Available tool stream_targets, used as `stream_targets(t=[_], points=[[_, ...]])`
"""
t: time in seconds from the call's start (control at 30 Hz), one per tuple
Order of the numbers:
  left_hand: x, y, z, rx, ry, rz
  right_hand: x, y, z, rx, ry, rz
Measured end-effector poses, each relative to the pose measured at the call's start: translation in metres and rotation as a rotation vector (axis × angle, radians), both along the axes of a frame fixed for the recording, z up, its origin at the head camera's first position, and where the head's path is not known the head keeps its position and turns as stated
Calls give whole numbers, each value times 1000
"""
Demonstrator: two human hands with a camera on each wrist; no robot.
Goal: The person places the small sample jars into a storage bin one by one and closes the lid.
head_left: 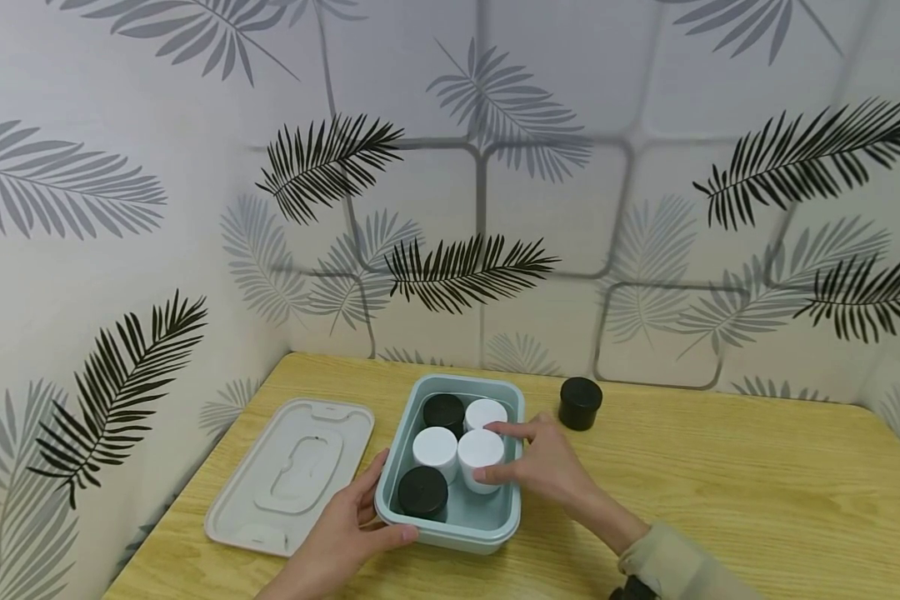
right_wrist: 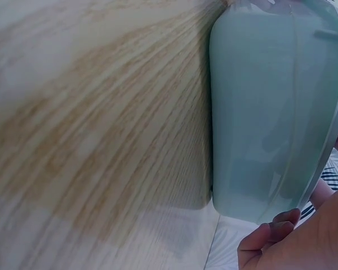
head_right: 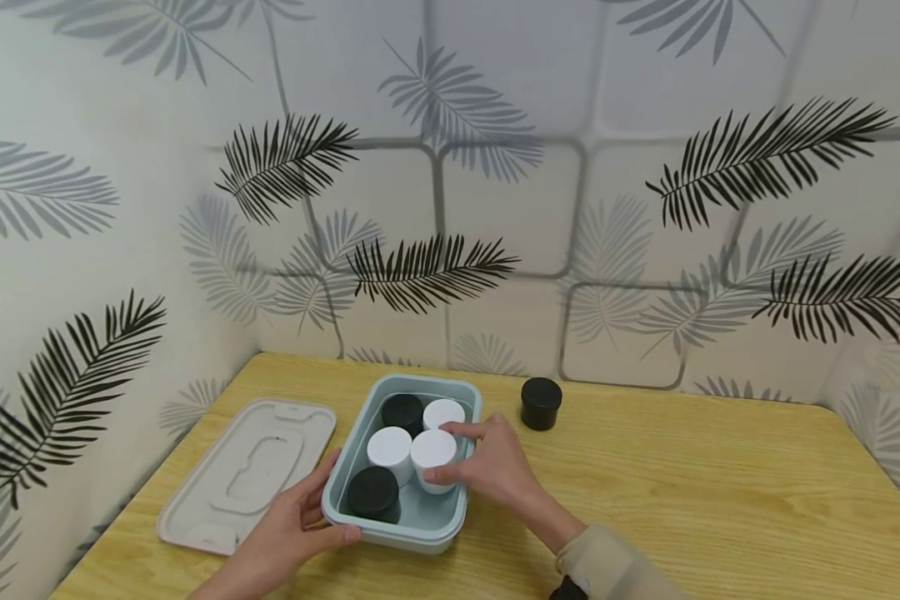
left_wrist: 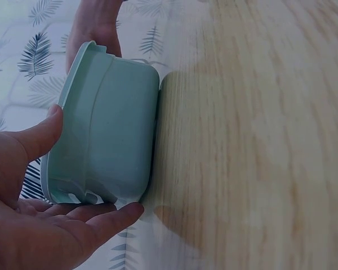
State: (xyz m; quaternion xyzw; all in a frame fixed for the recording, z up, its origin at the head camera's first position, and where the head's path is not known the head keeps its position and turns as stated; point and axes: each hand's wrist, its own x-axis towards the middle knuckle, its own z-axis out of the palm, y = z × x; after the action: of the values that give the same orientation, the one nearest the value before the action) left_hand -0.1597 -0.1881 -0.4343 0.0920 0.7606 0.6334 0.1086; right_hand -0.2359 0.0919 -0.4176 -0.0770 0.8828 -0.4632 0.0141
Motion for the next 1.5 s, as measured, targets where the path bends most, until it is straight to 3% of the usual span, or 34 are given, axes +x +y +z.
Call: stream_targets(t=[0.57,0.93,1.1,1.3,1.5], points=[[0,0,0,-16,-17,14,-2,0,-1,44,-2,16],[-1,1,-3,-24,-18,16,1,14,7,-14,6,2],[-1,2,-2,-24,-17,9,0,39,18,-53,63,11],[-2,1,-2,-31,-16,17,-13,87,20,-156,108,60],[-2,0,-2,-42,-1,13,-35,137,9,-92,154,86]])
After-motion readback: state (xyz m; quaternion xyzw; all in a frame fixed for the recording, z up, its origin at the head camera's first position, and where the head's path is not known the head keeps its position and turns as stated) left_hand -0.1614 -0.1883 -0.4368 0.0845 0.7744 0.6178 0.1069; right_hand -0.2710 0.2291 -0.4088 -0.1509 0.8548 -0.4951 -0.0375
